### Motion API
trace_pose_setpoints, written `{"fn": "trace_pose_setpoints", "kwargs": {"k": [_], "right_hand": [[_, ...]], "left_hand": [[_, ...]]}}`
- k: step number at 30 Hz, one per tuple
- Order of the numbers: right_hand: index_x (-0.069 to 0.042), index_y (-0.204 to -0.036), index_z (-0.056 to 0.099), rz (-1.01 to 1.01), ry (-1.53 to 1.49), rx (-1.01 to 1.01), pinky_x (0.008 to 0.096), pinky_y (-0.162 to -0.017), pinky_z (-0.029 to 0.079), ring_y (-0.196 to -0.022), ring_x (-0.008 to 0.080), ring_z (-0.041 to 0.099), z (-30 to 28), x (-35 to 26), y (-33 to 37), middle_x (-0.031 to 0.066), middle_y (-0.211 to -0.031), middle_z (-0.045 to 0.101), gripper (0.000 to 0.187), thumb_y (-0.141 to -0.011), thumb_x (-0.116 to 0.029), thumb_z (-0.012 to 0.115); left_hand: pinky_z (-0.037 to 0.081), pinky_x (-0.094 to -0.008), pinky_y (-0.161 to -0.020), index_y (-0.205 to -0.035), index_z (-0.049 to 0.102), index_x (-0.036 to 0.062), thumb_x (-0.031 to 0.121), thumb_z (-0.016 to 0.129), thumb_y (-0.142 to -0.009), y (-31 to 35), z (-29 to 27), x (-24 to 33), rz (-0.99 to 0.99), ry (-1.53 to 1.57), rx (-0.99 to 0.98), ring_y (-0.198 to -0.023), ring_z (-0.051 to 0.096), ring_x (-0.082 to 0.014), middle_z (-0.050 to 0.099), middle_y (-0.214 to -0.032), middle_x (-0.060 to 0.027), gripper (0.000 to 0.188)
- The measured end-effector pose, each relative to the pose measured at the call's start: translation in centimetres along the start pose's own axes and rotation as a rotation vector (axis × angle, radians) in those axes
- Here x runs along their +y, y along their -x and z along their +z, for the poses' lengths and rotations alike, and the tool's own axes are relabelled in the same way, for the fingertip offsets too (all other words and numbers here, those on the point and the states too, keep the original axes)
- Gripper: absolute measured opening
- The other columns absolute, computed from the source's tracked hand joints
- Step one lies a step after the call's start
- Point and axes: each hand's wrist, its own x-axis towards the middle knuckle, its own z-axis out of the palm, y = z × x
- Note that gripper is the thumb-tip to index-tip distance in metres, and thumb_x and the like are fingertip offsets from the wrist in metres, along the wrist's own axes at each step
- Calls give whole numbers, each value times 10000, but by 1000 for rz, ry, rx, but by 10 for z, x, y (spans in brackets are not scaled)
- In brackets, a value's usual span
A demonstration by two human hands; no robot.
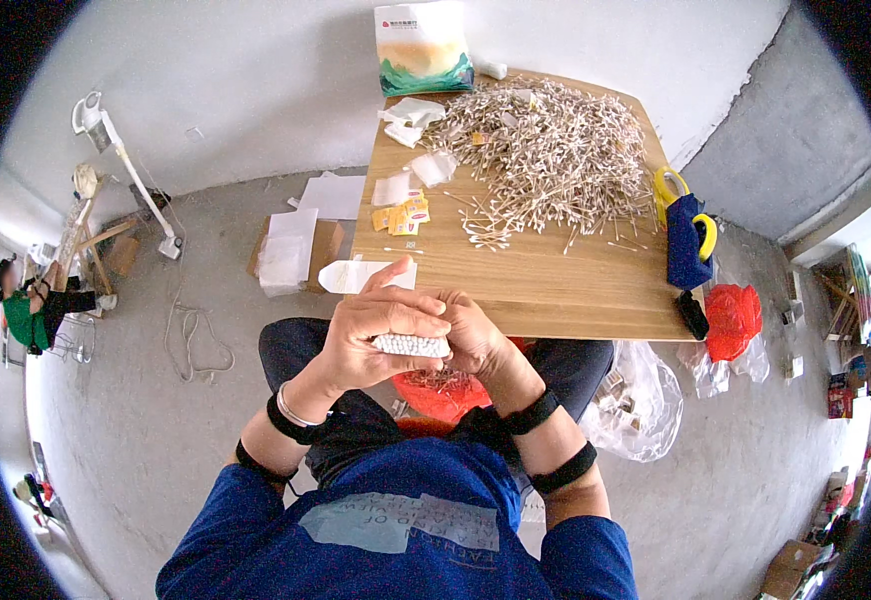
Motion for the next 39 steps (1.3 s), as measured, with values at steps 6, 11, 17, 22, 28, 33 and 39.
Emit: {"fn": "trace_pose_setpoints", "kwargs": {"k": [6, 11, 17, 22, 28, 33, 39], "right_hand": [[55, -982, 646, 51, 31, 30, 235, -465, 553, -613, 141, 665, 2, 0, 0, 124, -830, 684, 195, -900, -112, 586], [52, -1009, 634, 53, 10, 71, 223, -459, 545, -619, 143, 665, 5, 3, -1, 121, -845, 679, 208, -935, -115, 535], [3, -1132, 594, 23, -62, 10, 334, -698, 600, -863, 242, 693, 0, 4, 1, 136, -1015, 671, 297, -901, -182, 618], [43, -1058, 619, 29, -88, -67, 302, -644, 607, -823, 211, 697, 5, 2, 2, 145, -969, 678, 259, -932, -178, 571], [46, -1058, 623, 52, -77, 11, 265, -577, 590, -748, 178, 690, -11, 10, -4, 131, -919, 681, 232, -924, -137, 570], [61, -1025, 618, 51, -61, 169, 253, -505, 567, -670, 157, 676, 16, -7, -1, 132, -888, 675, 182, -926, -73, 547], [49, -1042, 622, 91, 27, 110, 202, -359, 390, -446, 75, 485, -11, -2, -7, 31, -684, 596, 202, -947, -109, 540]], "left_hand": [[235, -450, -1141, -831, 736, 153, 227, 868, -643, -1, 0, 5, -53, -3, 18, -930, 689, -115, 739, -827, 32, 241], [223, -479, -1140, -899, 729, 156, 266, 848, -685, 3, 0, -2, -75, 19, 27, -951, 677, -137, 731, -887, 17, 269], [226, -453, -1147, -857, 744, 136, 234, 864, -661, -3, 5, 4, -89, -15, 58, -914, 678, -130, 734, -850, 1, 250], [212, -487, -1146, -915, 730, 147, 228, 835, -705, 1, 4, -2, -61, -13, 10, -956, 670, -157, 725, -901, -20, 248], [216, -482, -1148, -910, 727, 143, 217, 835, -702, 3, 5, -2, -86, -19, 43, -954, 672, -165, 725, -912, -23, 245], [282, -444, -1126, -907, 725, 130, 188, 841, -696, 4, 7, 1, -81, -110, 115, -996, 666, -143, 739, -881, -12, 248], [352, -404, -1087, -924, 715, 70, 111, 803, -756, 15, 9, -11, -149, 33, 131, -851, 695, -133, 737, -874, -33, 194]]}}
